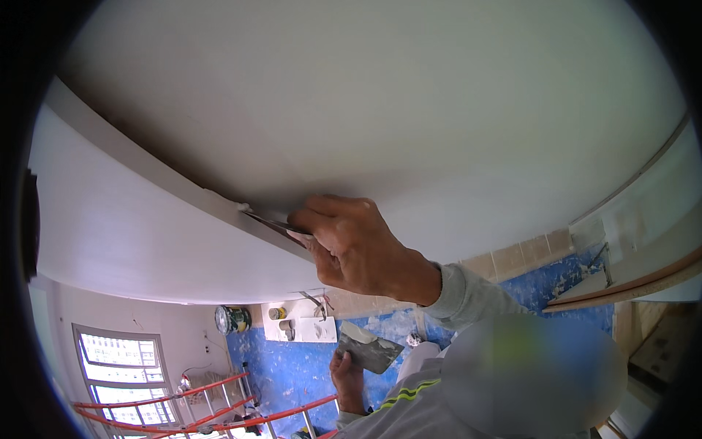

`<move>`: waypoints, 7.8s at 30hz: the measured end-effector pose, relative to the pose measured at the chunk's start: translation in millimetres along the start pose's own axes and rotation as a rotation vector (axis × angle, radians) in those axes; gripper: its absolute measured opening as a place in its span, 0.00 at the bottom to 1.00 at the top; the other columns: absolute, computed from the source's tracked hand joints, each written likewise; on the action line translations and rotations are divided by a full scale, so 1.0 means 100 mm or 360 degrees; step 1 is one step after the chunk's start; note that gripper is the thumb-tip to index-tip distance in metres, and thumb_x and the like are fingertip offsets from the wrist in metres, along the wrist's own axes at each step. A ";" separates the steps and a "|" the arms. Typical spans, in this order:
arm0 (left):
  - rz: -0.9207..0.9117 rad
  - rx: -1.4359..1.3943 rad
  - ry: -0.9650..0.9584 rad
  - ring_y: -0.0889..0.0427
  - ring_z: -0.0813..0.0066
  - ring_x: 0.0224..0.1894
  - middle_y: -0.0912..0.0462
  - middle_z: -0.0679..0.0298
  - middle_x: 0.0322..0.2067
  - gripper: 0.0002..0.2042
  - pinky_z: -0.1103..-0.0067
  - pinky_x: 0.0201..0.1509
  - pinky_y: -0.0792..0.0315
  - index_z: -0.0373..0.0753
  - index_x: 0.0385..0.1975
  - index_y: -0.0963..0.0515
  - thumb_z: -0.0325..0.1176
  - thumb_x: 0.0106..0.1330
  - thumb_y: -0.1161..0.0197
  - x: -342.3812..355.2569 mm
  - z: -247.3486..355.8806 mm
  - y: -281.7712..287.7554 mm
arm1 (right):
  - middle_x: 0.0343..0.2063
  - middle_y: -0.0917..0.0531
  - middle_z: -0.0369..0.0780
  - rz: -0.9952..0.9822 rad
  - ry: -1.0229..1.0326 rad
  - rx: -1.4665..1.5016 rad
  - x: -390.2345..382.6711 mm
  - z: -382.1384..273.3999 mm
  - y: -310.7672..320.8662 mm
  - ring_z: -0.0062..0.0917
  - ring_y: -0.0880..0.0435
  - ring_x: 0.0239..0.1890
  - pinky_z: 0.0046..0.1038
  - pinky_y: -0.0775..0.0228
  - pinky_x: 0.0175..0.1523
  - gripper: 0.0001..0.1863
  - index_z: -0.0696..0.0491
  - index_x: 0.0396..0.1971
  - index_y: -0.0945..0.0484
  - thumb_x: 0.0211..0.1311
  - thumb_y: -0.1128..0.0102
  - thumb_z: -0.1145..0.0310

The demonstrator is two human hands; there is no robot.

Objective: The person applies plaster to the corner of a ceiling using a trowel and a hawk. They repeatedly scoop plaster from the hawk and smooth it onto the ceiling surface.

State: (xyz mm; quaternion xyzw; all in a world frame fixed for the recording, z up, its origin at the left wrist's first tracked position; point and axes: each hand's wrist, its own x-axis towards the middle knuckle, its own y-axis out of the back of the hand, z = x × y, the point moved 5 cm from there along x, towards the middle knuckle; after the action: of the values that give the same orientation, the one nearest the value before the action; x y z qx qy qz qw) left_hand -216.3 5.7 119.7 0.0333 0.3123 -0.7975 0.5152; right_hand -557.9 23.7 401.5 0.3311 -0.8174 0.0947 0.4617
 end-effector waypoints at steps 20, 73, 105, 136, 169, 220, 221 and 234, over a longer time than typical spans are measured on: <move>-0.0031 0.0019 -0.0054 0.21 0.65 0.51 0.21 0.55 0.50 0.16 0.71 0.59 0.30 0.29 0.53 0.30 0.28 0.67 0.45 0.00 0.04 -0.12 | 0.21 0.22 0.41 0.0045 0.0077 -0.0079 0.49 -0.41 0.08 0.22 0.30 0.14 0.25 0.41 0.18 0.09 0.63 0.38 0.19 0.57 0.41 0.79; 0.0836 -0.0460 -0.1233 0.17 0.65 0.48 0.19 0.57 0.49 0.18 0.69 0.49 0.18 0.34 0.61 0.31 0.30 0.73 0.47 -1.13 1.88 2.95 | 0.43 0.18 0.39 -0.0604 -0.2663 0.1687 -2.94 -1.19 -4.13 0.30 0.15 0.42 0.34 0.19 0.49 0.24 0.55 0.53 0.28 0.53 0.40 0.83; 0.1273 -0.0998 -0.0527 0.20 0.66 0.49 0.20 0.55 0.47 0.17 0.71 0.58 0.27 0.30 0.54 0.30 0.25 0.66 0.44 1.18 0.78 7.46 | 0.42 0.22 0.44 -0.2116 -0.0066 0.1199 -4.84 -0.24 -9.18 0.38 0.21 0.44 0.31 0.25 0.49 0.26 0.56 0.50 0.23 0.46 0.35 0.84; 0.0803 -0.0658 -0.1888 0.27 0.63 0.59 0.27 0.55 0.59 0.20 0.65 0.64 0.33 0.36 0.64 0.36 0.30 0.74 0.51 2.13 0.16 9.77 | 0.20 0.17 0.41 -0.2494 -0.0843 0.1287 -7.55 1.55 -11.36 0.26 0.21 0.21 0.26 0.29 0.29 0.16 0.57 0.31 0.15 0.37 0.41 0.72; 0.0437 -0.0675 -0.1148 0.23 0.64 0.57 0.24 0.54 0.56 0.16 0.63 0.63 0.30 0.32 0.58 0.32 0.27 0.73 0.53 3.14 -0.28 9.75 | 0.29 0.24 0.41 0.0134 -0.2117 0.2034 -8.59 4.52 -11.62 0.28 0.24 0.28 0.31 0.30 0.37 0.55 0.44 0.71 0.49 0.35 0.48 0.92; 0.0515 -0.0404 -0.1083 0.24 0.65 0.56 0.23 0.54 0.54 0.14 0.66 0.62 0.31 0.32 0.55 0.31 0.28 0.72 0.50 3.15 -0.44 9.67 | 0.43 0.26 0.47 0.0254 -0.2031 0.1983 -8.45 4.36 -11.28 0.30 0.23 0.36 0.30 0.25 0.39 0.60 0.46 0.74 0.60 0.37 0.50 0.95; 0.0537 -0.0406 -0.1086 0.24 0.65 0.56 0.23 0.54 0.54 0.14 0.66 0.62 0.31 0.32 0.55 0.31 0.28 0.72 0.50 3.16 -0.47 9.68 | 0.45 0.26 0.47 0.0220 -0.2100 0.1989 -8.47 4.37 -11.35 0.31 0.23 0.36 0.31 0.25 0.40 0.60 0.47 0.74 0.59 0.36 0.49 0.95; 0.0621 -0.0399 -0.1052 0.23 0.64 0.55 0.22 0.54 0.52 0.16 0.66 0.61 0.30 0.31 0.56 0.32 0.28 0.71 0.49 3.28 -0.49 9.67 | 0.47 0.26 0.43 0.0139 -0.2203 0.2077 -8.47 4.55 -11.65 0.36 0.24 0.48 0.43 0.30 0.54 0.46 0.46 0.65 0.40 0.40 0.49 0.91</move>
State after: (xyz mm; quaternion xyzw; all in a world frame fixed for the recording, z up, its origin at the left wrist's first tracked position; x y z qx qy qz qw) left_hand 432.0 -496.0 -490.8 -0.2295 0.2123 -0.6082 0.7296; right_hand 159.7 -689.9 -719.8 0.4753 -0.7070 0.3325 -0.4045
